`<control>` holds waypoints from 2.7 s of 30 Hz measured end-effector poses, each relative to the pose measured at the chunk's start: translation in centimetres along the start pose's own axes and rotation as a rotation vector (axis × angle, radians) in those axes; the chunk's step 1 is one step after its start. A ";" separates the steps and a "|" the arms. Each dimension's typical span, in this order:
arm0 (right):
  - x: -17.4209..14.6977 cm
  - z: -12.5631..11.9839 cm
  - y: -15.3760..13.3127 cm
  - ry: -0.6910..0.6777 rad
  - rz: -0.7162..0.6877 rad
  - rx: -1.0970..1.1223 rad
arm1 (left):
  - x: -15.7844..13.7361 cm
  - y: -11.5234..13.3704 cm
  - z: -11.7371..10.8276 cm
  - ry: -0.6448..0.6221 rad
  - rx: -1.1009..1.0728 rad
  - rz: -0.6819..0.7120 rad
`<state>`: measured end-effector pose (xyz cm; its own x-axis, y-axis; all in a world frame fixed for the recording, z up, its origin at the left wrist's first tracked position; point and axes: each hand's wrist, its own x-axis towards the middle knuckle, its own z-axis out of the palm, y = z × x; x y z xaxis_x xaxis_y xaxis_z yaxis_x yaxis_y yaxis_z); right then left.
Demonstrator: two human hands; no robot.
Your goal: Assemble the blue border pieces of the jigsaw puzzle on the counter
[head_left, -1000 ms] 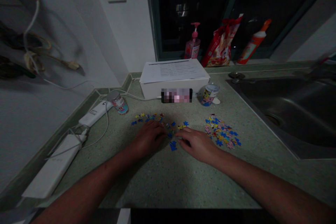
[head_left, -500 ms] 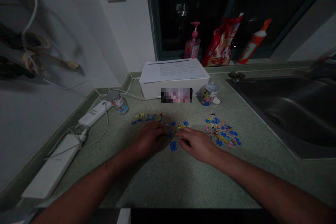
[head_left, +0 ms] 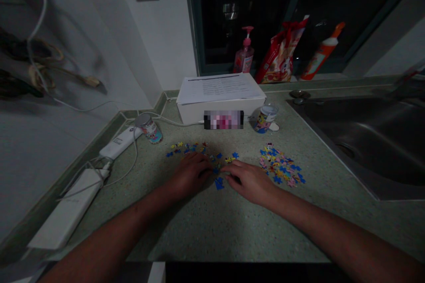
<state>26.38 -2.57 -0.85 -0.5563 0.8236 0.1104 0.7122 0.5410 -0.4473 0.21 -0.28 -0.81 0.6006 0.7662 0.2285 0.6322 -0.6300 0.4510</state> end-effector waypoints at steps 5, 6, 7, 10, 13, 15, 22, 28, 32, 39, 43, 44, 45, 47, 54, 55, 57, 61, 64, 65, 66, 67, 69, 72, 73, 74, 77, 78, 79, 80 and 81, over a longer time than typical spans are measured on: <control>0.0 -0.1 -0.1 -0.016 0.014 -0.006 | 0.0 -0.1 0.0 -0.016 0.037 0.015; 0.0 -0.2 -0.2 -0.021 0.017 -0.007 | 0.0 -0.1 0.1 -0.015 0.041 0.021; 0.1 -0.2 -0.2 -0.024 0.020 -0.008 | 0.0 -0.2 0.1 -0.014 0.042 0.028; 0.1 -0.3 -0.3 -0.029 0.021 -0.002 | 0.0 -0.2 0.2 -0.007 0.038 0.034; 0.1 -0.3 -0.3 -0.027 0.023 -0.003 | 0.0 -0.1 0.1 -0.010 0.022 0.022; 0.1 -0.2 -0.3 -0.023 0.026 -0.007 | 0.0 -0.1 0.0 -0.012 0.006 0.017; 0.1 -0.1 -0.1 -0.002 0.005 0.008 | -0.1 -0.1 0.0 -0.007 -0.012 0.029; 0.1 -0.2 -0.3 -0.023 0.033 0.010 | -0.2 -0.2 0.1 0.000 -0.004 0.013; 0.1 -0.3 -0.3 -0.025 0.031 0.018 | -0.2 -0.1 -0.1 0.023 -0.027 -0.022; 0.0 -0.2 -0.3 -0.030 0.032 0.014 | -0.2 -0.2 -0.2 0.033 0.002 -0.009; 0.1 -0.1 -0.2 -0.037 0.034 0.003 | -0.3 -0.2 0.0 0.015 -0.009 -0.005; 0.1 -0.2 -0.2 -0.038 0.032 0.001 | -0.3 -0.1 0.0 0.013 -0.010 -0.004; 0.1 -0.2 -0.2 -0.038 0.031 0.000 | -0.3 -0.1 0.0 0.012 -0.010 -0.001; 0.1 -0.2 -0.3 -0.042 0.034 0.004 | -0.3 -0.1 -0.1 0.006 -0.007 0.006; 0.1 -0.4 -0.5 -0.044 0.044 0.000 | -0.2 0.0 -0.2 -0.005 0.011 0.037; 0.1 -0.4 -0.5 -0.043 0.044 -0.001 | -0.2 0.0 -0.2 -0.003 0.012 0.043; 0.1 -0.4 -0.4 -0.045 0.044 -0.004 | -0.2 0.0 -0.1 0.001 0.020 0.050; 0.2 -0.2 -0.2 -0.044 0.036 -0.005 | -0.1 0.0 0.3 0.004 0.033 0.051; 0.1 -0.1 -0.2 -0.042 0.031 0.002 | 0.1 0.0 0.6 0.006 0.032 0.044; 0.1 -0.1 -0.2 -0.043 0.031 0.003 | 0.2 0.0 0.7 0.008 0.035 0.037; 0.1 -0.1 -0.2 -0.045 0.032 0.003 | 0.2 -0.1 0.7 0.013 0.041 0.028; 0.1 -0.2 -0.2 -0.047 0.033 0.003 | 0.2 -0.1 0.8 0.017 0.048 0.018; 0.1 -0.2 -0.3 -0.051 0.036 0.004 | 0.3 -0.2 0.9 0.020 0.059 0.002; 0.1 -0.3 -0.3 -0.056 0.030 0.008 | 0.3 -0.3 0.9 0.021 0.065 -0.015; 0.1 -0.3 -0.3 -0.056 0.030 0.008 | 0.3 -0.2 0.9 0.022 0.062 -0.018; 0.1 -0.3 -0.3 -0.057 0.031 0.007 | 0.3 -0.2 0.8 0.023 0.058 -0.019; 0.1 -0.3 -0.2 -0.055 0.026 -0.003 | 0.3 0.0 0.7 0.026 0.043 -0.021; 0.1 -0.2 -0.2 -0.052 0.021 -0.007 | 0.3 0.0 0.7 0.026 0.040 -0.021; 0.0 -0.2 -0.2 -0.049 0.016 -0.011 | 0.3 0.1 0.7 0.023 0.038 -0.022; 0.0 -0.2 -0.1 -0.046 0.011 -0.013 | 0.4 0.1 0.6 0.017 0.038 -0.023; 0.0 -0.1 -0.1 -0.043 0.008 -0.013 | 0.4 0.2 0.6 0.008 0.039 -0.022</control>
<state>26.36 -2.60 -0.68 -0.5683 0.8200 0.0687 0.7219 0.5368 -0.4367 0.85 -0.20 -1.19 0.5821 0.7811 0.2258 0.6640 -0.6170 0.4224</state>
